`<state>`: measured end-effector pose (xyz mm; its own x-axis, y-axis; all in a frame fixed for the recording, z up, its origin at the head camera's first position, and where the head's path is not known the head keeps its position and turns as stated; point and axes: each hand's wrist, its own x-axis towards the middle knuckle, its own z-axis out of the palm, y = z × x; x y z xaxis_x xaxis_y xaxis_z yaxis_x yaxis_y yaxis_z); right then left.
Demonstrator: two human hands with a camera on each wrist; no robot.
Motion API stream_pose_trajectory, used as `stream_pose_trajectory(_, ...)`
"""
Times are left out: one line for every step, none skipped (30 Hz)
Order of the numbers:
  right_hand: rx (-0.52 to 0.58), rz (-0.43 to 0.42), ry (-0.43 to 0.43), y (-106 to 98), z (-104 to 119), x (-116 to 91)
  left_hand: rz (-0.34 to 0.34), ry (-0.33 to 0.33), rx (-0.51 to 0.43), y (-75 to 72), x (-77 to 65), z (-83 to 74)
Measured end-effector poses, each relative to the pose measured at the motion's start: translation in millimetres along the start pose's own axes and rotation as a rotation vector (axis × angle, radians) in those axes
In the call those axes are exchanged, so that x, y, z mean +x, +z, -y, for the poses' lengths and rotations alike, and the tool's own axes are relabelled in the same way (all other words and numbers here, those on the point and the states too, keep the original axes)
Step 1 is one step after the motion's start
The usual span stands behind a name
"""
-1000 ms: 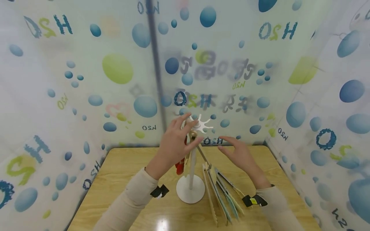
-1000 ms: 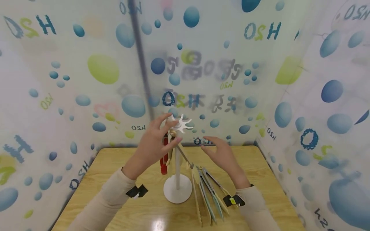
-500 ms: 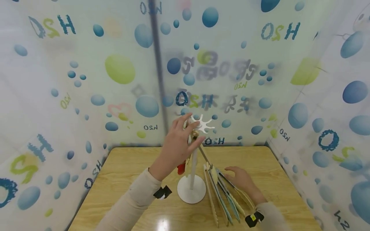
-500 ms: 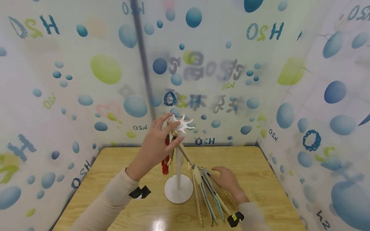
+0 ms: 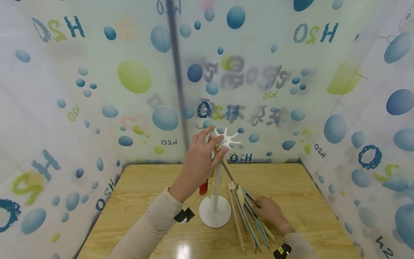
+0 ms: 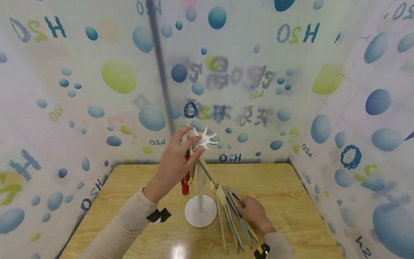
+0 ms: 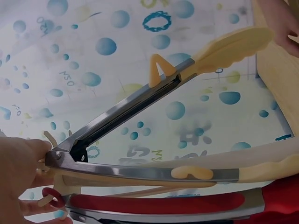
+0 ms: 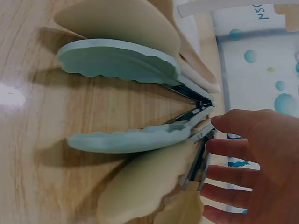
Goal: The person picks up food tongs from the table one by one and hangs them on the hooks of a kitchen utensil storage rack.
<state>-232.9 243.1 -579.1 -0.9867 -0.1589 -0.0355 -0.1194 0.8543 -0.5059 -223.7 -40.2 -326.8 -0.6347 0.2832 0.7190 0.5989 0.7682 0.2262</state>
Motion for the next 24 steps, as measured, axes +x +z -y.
stream_pose_trajectory(-0.006,-0.005,-0.001,0.7,0.1,-0.6,-0.002,-0.002,-0.003,-0.2,0.2,-0.6)
stream_pose_trajectory(-0.011,-0.010,-0.001,1.4,0.1,-1.2,-0.001,-0.004,-0.005,-0.5,0.5,-1.1)
stream_pose_trajectory(-0.016,-0.016,-0.002,2.3,-0.1,-1.4,0.000,-0.006,-0.007,-0.9,0.6,-1.8)
stream_pose_trajectory(-0.020,-0.020,0.001,3.2,-0.4,-1.8,0.003,-0.009,-0.009,-1.4,0.8,-2.3)
stream_pose_trajectory(-0.032,-0.025,0.000,3.7,-0.3,-2.1,0.004,-0.011,-0.009,-1.8,0.8,-2.8)
stream_pose_trajectory(-0.042,-0.028,-0.001,4.2,-0.3,-2.1,0.005,-0.012,-0.008,-2.0,0.7,-3.1)
stream_pose_trajectory(-0.049,-0.030,-0.001,4.3,0.0,-2.3,0.006,-0.013,-0.009,-2.1,0.7,-3.3)
stream_pose_trajectory(-0.053,-0.031,-0.003,4.3,0.3,-2.4,0.006,-0.013,-0.008,-2.2,0.5,-3.3)
stream_pose_trajectory(-0.056,-0.032,-0.004,4.1,0.6,-2.3,0.004,-0.013,-0.007,-2.0,0.4,-3.1)
stream_pose_trajectory(-0.056,-0.031,-0.003,4.1,0.9,-2.3,0.002,-0.012,-0.006,-1.9,0.3,-2.9)
stream_pose_trajectory(-0.055,-0.032,-0.002,4.0,1.3,-2.4,0.001,-0.010,-0.005,-1.8,0.2,-2.8)
stream_pose_trajectory(-0.055,-0.032,-0.002,4.1,1.4,-2.2,0.002,-0.010,-0.006,-1.8,0.1,-2.7)
stream_pose_trajectory(-0.053,-0.032,-0.002,4.1,1.5,-2.3,0.003,-0.011,-0.007,-1.9,0.0,-2.7)
stream_pose_trajectory(-0.051,-0.032,-0.002,4.3,1.3,-2.3,0.005,-0.012,-0.009,-2.0,0.0,-2.7)
stream_pose_trajectory(-0.051,-0.032,-0.001,4.8,0.9,-2.1,0.007,-0.013,-0.012,-2.0,0.0,-2.6)
stream_pose_trajectory(-0.052,-0.031,0.000,5.3,0.5,-1.9,0.007,-0.013,-0.014,-2.1,0.0,-2.7)
stream_pose_trajectory(-0.053,-0.031,0.000,5.5,0.4,-1.7,0.006,-0.013,-0.017,-2.0,-0.1,-2.7)
stream_pose_trajectory(-0.055,-0.029,0.000,5.9,0.0,-1.5,0.003,-0.014,-0.021,-1.9,0.0,-2.9)
stream_pose_trajectory(-0.056,-0.028,0.001,6.3,-0.2,-1.4,-0.001,-0.014,-0.025,-1.7,0.0,-3.0)
stream_pose_trajectory(-0.058,-0.028,0.002,6.9,-0.5,-1.1,-0.005,-0.014,-0.027,-1.4,0.0,-3.3)
stream_pose_trajectory(-0.059,-0.027,0.003,7.2,-0.5,-1.1,-0.011,-0.017,-0.030,-1.2,-0.1,-3.6)
stream_pose_trajectory(-0.059,-0.029,0.002,7.5,-0.4,-1.0,-0.016,-0.019,-0.030,-0.7,-0.1,-4.0)
stream_pose_trajectory(-0.059,-0.030,0.003,7.8,-0.2,-1.0,-0.020,-0.024,-0.031,-0.5,-0.2,-4.7)
stream_pose_trajectory(-0.058,-0.032,0.004,8.3,-0.1,-1.2,-0.023,-0.029,-0.030,0.0,-0.3,-5.3)
